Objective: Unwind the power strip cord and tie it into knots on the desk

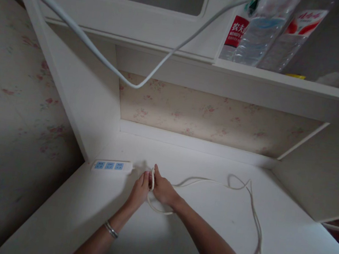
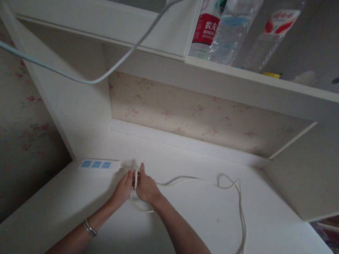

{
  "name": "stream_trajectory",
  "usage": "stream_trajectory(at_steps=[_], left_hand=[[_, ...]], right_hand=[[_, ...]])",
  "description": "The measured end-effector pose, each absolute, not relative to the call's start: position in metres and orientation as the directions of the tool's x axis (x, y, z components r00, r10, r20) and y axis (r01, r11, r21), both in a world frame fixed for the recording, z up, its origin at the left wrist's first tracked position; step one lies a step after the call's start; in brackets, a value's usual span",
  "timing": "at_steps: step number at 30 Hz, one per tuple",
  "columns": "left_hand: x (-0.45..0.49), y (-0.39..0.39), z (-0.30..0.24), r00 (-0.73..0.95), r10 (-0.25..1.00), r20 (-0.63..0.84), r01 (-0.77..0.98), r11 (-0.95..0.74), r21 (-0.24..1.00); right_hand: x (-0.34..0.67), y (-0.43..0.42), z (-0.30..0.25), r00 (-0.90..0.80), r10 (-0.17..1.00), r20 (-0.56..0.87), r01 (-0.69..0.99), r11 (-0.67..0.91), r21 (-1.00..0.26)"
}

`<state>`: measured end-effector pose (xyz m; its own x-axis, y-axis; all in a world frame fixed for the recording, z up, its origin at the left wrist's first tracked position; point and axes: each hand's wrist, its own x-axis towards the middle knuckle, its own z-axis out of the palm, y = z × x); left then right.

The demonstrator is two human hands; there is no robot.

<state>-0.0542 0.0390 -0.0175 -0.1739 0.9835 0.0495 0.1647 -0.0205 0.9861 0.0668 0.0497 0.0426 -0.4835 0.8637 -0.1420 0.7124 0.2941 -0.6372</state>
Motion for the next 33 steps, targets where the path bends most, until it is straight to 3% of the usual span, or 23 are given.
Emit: stream_trajectory(at_steps=[3,5,11,15,19,22,25,29,33], left_hand=[[-0.054,0.035,-0.012,-0.179,0.982,0.059,0.197,-0.023,0.98],[-0.054,0.032,-0.006,-0.158,0.985,0.07,0.263,-0.026,0.964],[-0.061,0.032,-0.001,-0.106,0.993,0.056,0.433,-0.004,0.902],[-0.071,0.04,-0.006,-0.06,0.98,0.189,0.645,-0.107,0.757],[-0.087,0.051,-0.008,-0.09,0.972,0.215,0.693,-0.094,0.715],[-0.095,0.057,-0.007,-0.104,0.967,0.234,0.728,-0.087,0.68],[-0.093,0.058,-0.006,-0.057,0.964,0.259,0.763,-0.126,0.634],[-0.079,0.051,-0.002,0.066,0.961,0.268,0.786,-0.215,0.58],[-0.053,0.039,0.007,0.194,0.944,0.266,0.745,-0.318,0.586]], right_hand=[[0.069,0.048,0.048,-0.509,0.84,-0.189,0.8,0.381,-0.463],[0.074,0.048,0.054,-0.517,0.832,-0.201,0.814,0.406,-0.416],[0.13,0.056,0.088,-0.594,0.795,-0.123,0.719,0.456,-0.524],[0.202,0.066,0.099,-0.438,0.892,-0.107,0.822,0.35,-0.45],[0.296,0.07,0.098,-0.127,0.99,-0.054,0.928,0.1,-0.358],[0.367,0.064,0.092,0.066,0.997,-0.045,0.938,-0.078,-0.339],[0.413,0.054,0.082,0.177,0.984,0.001,0.911,-0.163,-0.379],[0.414,0.04,0.071,-0.033,0.997,-0.074,0.851,-0.011,-0.526],[0.365,0.031,0.085,-0.173,0.968,-0.184,0.662,-0.024,-0.749]])
